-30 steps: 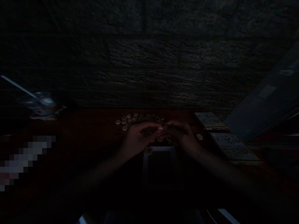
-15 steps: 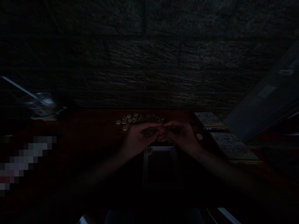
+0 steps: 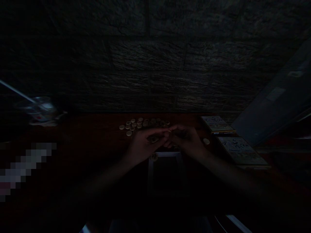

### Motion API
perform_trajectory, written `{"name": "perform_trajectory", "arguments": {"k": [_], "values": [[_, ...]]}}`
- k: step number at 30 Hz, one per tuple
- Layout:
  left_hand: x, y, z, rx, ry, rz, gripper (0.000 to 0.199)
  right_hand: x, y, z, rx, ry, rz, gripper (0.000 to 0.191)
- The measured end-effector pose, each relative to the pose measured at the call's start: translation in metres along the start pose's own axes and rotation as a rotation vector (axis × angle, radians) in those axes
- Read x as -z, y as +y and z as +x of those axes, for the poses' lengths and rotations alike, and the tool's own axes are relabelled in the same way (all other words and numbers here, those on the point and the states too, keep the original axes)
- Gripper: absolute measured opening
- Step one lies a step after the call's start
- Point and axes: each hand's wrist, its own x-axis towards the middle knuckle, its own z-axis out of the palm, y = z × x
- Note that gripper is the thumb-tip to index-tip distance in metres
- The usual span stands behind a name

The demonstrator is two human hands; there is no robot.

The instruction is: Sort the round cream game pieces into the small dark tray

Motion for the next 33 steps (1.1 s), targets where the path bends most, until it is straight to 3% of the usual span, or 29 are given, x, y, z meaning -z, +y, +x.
{"name": "perform_trajectory", "arguments": {"k": [6,16,21,33], "values": [[-0.0001,-0.0003,0.0024,0.041,0.043,-0.039,0.025,0.0008,-0.0029,0.0001,0.002,-0.024,-0.004,0.029],[0.001,0.0007,0.0014,0.087,-0.012,-0.116,0.029,0.0002,-0.0026,-0.0003,-0.035,-0.023,0.069,0.037],[0.0006,0.0019,0.0019,0.102,0.027,-0.146,0.023,-0.0032,-0.0057,-0.0004,-0.025,0.002,0.049,0.029],[-0.0014,0.0044,-0.0004,0.018,-0.007,0.099,0.024,-0.0009,0.0021,0.0006,0.003,0.013,-0.014,0.028]]}}
